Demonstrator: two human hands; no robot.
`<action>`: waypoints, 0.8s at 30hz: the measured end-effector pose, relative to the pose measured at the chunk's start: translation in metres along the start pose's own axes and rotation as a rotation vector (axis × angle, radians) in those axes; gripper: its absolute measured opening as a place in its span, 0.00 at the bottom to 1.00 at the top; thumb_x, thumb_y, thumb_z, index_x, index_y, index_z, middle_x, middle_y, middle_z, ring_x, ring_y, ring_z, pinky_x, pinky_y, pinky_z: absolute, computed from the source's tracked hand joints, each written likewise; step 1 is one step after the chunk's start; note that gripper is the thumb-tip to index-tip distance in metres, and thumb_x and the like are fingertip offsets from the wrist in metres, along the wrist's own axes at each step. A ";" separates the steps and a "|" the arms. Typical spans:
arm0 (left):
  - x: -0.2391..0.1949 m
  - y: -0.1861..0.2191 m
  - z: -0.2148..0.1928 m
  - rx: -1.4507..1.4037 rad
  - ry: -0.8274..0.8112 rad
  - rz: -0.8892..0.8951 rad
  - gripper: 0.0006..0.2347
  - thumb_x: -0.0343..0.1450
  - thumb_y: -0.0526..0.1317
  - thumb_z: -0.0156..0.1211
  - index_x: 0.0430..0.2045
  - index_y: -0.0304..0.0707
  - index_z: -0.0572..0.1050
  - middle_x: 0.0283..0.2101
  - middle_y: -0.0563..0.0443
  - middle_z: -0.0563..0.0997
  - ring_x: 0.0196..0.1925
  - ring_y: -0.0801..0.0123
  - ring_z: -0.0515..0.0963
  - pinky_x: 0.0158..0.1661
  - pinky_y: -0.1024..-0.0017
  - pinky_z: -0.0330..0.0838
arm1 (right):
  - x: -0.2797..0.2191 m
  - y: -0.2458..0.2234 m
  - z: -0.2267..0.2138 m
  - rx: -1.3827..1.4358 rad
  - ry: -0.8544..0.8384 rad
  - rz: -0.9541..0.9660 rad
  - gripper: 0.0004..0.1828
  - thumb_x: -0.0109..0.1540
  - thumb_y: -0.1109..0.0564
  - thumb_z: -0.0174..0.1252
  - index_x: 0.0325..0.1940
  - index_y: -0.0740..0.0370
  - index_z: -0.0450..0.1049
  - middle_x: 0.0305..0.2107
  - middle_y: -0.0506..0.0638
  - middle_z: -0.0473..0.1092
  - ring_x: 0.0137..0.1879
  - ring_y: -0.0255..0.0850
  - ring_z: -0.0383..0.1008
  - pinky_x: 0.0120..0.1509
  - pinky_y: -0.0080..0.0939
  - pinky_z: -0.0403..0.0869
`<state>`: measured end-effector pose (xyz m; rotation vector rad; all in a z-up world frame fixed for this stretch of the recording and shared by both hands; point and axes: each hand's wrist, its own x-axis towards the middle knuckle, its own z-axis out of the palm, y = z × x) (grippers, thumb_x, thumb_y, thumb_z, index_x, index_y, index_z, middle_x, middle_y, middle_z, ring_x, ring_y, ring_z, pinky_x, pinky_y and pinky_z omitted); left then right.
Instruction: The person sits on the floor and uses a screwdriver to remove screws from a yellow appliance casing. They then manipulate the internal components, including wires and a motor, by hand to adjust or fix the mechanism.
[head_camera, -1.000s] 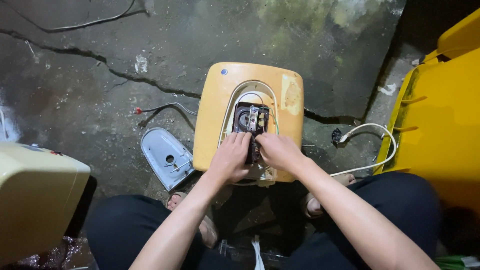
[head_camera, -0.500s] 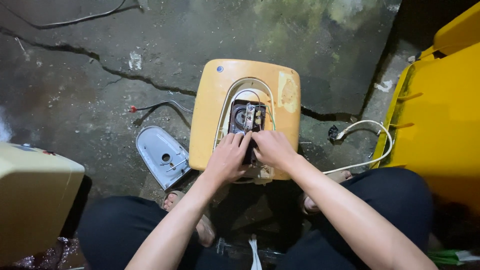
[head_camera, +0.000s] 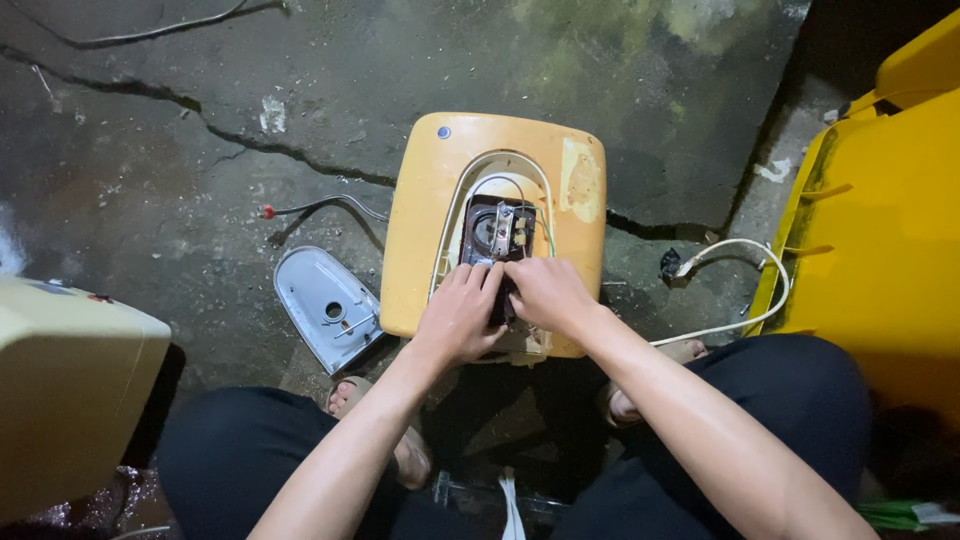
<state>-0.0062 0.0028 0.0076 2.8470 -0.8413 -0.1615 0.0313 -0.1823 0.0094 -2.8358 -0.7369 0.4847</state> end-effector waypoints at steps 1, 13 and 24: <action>0.000 0.000 -0.001 0.000 0.000 -0.001 0.39 0.61 0.57 0.67 0.63 0.31 0.64 0.51 0.39 0.76 0.54 0.51 0.75 0.62 0.59 0.66 | -0.001 -0.001 -0.002 0.000 0.000 -0.001 0.11 0.58 0.51 0.59 0.40 0.57 0.74 0.33 0.56 0.77 0.44 0.59 0.80 0.47 0.60 0.78; -0.002 0.001 0.000 -0.021 0.024 -0.014 0.38 0.61 0.56 0.67 0.62 0.31 0.64 0.50 0.39 0.76 0.53 0.52 0.75 0.60 0.60 0.67 | -0.005 -0.006 -0.011 -0.001 0.015 -0.038 0.11 0.58 0.54 0.54 0.44 0.55 0.75 0.34 0.56 0.77 0.43 0.60 0.80 0.47 0.60 0.78; -0.002 0.001 -0.007 -0.061 -0.021 -0.017 0.38 0.62 0.55 0.67 0.63 0.30 0.62 0.52 0.38 0.76 0.54 0.50 0.75 0.61 0.59 0.65 | -0.003 -0.004 -0.003 -0.022 0.038 -0.022 0.11 0.58 0.53 0.52 0.43 0.53 0.74 0.34 0.55 0.75 0.43 0.59 0.80 0.45 0.60 0.78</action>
